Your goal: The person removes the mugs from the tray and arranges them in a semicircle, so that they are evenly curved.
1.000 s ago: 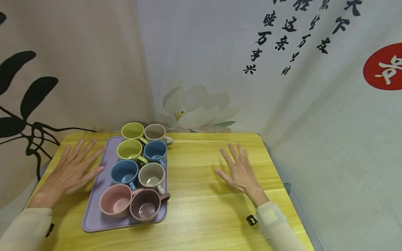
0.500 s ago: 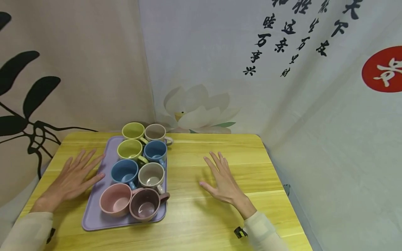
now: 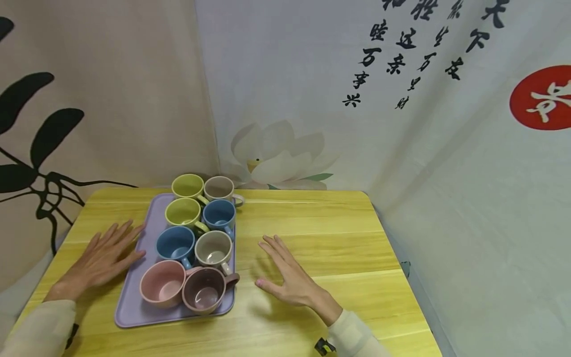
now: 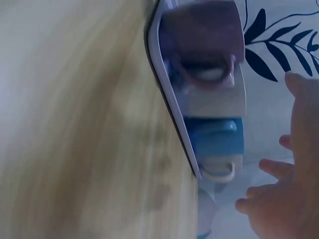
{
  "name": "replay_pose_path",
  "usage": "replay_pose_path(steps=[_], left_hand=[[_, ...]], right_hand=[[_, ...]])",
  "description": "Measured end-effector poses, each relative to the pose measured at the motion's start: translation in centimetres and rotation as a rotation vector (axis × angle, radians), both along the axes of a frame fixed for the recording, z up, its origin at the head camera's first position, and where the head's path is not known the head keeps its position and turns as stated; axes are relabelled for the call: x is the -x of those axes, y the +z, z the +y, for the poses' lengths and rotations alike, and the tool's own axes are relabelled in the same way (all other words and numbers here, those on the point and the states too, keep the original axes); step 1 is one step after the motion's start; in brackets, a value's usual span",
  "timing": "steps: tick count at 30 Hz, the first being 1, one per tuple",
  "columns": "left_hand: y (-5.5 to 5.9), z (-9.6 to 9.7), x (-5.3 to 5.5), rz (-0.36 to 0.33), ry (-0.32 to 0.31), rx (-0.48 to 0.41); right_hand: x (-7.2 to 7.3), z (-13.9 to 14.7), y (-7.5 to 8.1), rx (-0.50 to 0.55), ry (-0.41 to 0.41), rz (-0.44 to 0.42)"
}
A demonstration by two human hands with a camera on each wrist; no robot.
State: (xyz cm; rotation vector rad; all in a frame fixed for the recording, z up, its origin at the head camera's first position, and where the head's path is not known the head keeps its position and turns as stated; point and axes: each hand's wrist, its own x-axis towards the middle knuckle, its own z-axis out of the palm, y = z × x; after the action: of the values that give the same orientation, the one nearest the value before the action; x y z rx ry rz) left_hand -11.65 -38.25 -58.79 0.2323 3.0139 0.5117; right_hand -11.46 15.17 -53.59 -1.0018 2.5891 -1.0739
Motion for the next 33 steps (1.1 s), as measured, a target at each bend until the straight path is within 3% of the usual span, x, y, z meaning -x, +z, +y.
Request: replay_pose_path(steps=[5,10,18,26,33], left_hand=[[0.0,-0.3,0.3,-0.058,0.01,-0.006],[-0.1,-0.6,0.7,-0.099,0.011,-0.008],[-0.5,-0.8,0.9,-0.143,0.018,0.002],[-1.3,-0.8,0.9,-0.154,0.024,-0.001],[-1.5,-0.9,0.9,-0.155,0.021,0.004]], right_hand=[[-0.6,-1.4,-0.3,0.07,0.043,-0.073],[-1.1,-2.6,-0.7,0.062,0.081,-0.091],[-1.6,-3.7,-1.3,0.046,0.165,-0.044],[-1.9,-3.9,-1.5,0.095,0.174,-0.027],[-1.7,-4.3,-1.8,0.138,0.208,0.042]])
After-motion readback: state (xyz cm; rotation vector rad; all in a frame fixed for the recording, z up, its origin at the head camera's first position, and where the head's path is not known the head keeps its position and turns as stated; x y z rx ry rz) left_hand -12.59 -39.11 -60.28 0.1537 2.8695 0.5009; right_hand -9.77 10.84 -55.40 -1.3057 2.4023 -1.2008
